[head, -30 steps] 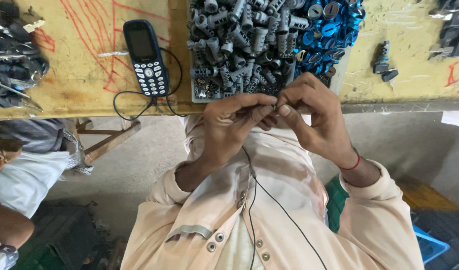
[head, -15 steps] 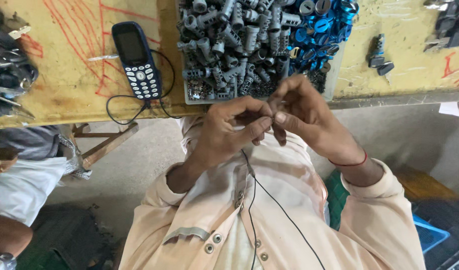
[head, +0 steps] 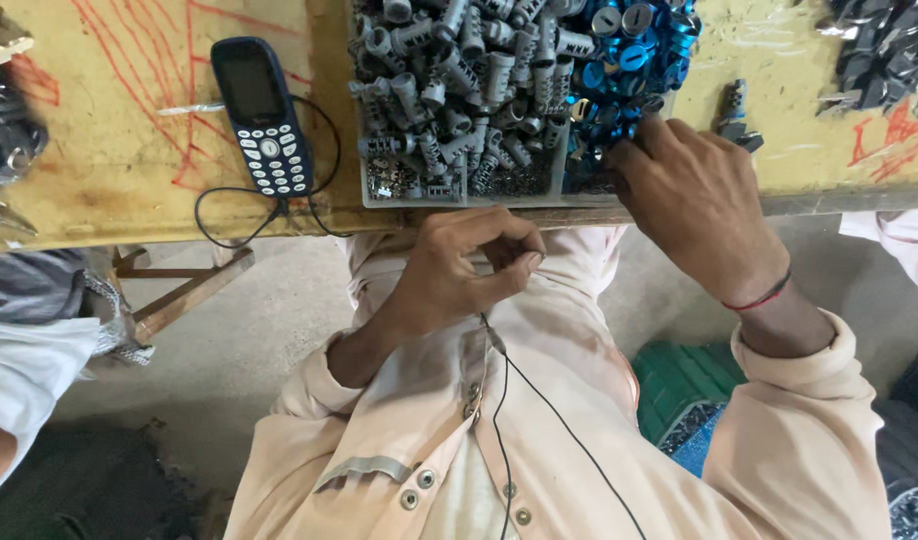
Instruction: The person picks small gray and blue plastic components from a tray on the workbench and fits them together by hand, pressing parts into place one at a time and placing finished assemblies back into the tray.
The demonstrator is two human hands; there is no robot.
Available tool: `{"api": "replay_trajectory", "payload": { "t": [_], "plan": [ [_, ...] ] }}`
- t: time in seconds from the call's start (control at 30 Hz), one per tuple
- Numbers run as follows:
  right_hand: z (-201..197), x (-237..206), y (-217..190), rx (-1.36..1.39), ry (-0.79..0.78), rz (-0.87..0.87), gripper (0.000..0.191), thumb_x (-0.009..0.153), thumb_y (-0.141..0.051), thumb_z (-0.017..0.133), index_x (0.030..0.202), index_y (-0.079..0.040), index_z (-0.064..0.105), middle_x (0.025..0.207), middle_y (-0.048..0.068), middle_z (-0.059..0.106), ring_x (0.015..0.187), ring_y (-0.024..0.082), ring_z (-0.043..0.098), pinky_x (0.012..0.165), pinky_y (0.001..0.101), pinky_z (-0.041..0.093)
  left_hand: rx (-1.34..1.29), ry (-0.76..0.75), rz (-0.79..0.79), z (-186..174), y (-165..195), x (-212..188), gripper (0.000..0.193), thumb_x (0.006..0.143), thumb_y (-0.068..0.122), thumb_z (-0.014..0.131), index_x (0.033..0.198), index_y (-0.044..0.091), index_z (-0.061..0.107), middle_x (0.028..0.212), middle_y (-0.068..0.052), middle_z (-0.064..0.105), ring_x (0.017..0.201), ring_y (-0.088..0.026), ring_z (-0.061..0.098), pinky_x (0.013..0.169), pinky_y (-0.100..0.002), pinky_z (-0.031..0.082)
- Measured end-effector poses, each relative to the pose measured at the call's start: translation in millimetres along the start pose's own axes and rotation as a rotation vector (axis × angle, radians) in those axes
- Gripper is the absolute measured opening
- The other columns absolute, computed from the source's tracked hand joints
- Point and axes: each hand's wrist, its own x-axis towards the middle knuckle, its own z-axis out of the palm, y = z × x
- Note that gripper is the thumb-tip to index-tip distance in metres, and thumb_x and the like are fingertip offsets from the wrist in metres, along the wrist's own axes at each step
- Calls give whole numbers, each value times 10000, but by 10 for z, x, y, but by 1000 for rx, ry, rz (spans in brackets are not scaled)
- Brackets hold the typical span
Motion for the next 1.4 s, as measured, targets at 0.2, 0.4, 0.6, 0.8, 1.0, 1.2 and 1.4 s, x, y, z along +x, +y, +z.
{"api": "replay_trajectory", "payload": {
  "t": [0.2, 0.4, 0.6, 0.8, 1.0, 1.2, 1.4],
  "plan": [
    [-51, 16, -26, 43, -16, 22, 91, 962, -182, 722, 1003, -104, 702, 946, 77, 598, 852, 256, 652, 694, 409, 503, -53, 0, -53, -38, 3, -7, 86, 929, 55, 751, 1005, 21, 727, 900, -27, 716, 782, -67, 688, 718, -221, 575],
    [25, -112, 34, 109, -32, 52, 157, 979, -175, 704, 1050, -60, 625, 943, 100, 599, 858, 298, 654, 714, 436, 502, -34, -19, -15, -46, 23, 15, 79, 929, 44, 745, 1000, 22, 717, 908, -23, 700, 789, -65, 693, 721, -226, 579],
    [-56, -224, -24, 556, 34, 230, 130, 1033, -46, 654, 1146, -31, 593, 1016, 96, 666, 881, 257, 687, 715, 388, 524, -91, 31, -18, 29, 2, -4, 91, 957, 44, 727, 1036, 6, 701, 967, -39, 700, 847, -74, 708, 785, -225, 604],
    [9, -151, -668, 1421, 322, 320, 97, 1044, -2, 643, 1130, -3, 599, 1068, 83, 654, 808, 89, 678, 666, 230, 564, -284, 117, -125, 141, -4, -5, 149, 1033, 96, 670, 1125, -21, 660, 1016, -59, 704, 885, -95, 706, 799, -252, 628],
    [160, -288, -792, 960, 367, 181, 151, 947, 22, 760, 1054, 25, 654, 986, 97, 657, 779, 111, 686, 661, 248, 567, -428, 53, -139, 99, 45, -88, 198, 1064, 129, 647, 1174, -34, 624, 1060, -78, 685, 913, -122, 713, 811, -273, 643],
    [105, -309, -754, 1101, 294, 227, 121, 952, 20, 755, 1038, 21, 669, 959, 89, 669, 759, 116, 697, 652, 248, 564, -245, 87, -30, 125, 94, -107, 178, 1077, 119, 637, 1172, -31, 624, 1070, -65, 692, 920, -123, 736, 810, -273, 642],
    [232, -277, -757, 829, 501, 6, 193, 946, 72, 737, 1111, 10, 658, 1061, 123, 685, 888, 230, 724, 724, 320, 591, -153, 90, 0, 76, 115, -107, 148, 1060, 102, 676, 1163, 1, 644, 1016, -59, 680, 851, -90, 683, 753, -243, 590]
  ]
}}
